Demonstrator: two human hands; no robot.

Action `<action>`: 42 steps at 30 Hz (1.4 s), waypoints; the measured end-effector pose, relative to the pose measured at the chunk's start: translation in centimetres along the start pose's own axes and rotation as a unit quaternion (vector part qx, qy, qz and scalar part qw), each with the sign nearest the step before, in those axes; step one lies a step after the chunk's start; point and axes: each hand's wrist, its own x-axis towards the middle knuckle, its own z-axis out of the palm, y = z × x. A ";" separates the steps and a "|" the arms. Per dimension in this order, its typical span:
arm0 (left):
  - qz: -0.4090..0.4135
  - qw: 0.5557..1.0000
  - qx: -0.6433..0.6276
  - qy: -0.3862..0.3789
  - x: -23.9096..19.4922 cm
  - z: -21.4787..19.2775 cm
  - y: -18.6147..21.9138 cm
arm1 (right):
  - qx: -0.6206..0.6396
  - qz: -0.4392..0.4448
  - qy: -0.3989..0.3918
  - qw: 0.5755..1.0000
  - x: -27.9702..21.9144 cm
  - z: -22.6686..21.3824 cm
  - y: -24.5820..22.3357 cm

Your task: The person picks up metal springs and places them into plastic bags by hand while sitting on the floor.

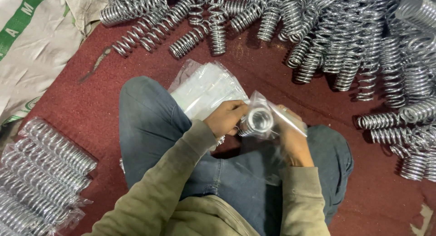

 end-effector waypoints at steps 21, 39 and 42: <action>-0.074 0.909 0.398 0.102 3.7 -1.9 -9.7 | -0.200 -0.055 -0.101 0.973 7.4 3.7 11.9; 0.079 0.898 0.430 -0.045 1.1 -0.6 -9.7 | -0.270 -0.038 -0.135 0.952 1.2 2.6 9.3; 0.049 0.869 0.483 -0.094 0.7 -0.8 -4.8 | -0.284 -0.038 -0.137 0.948 0.9 2.0 8.3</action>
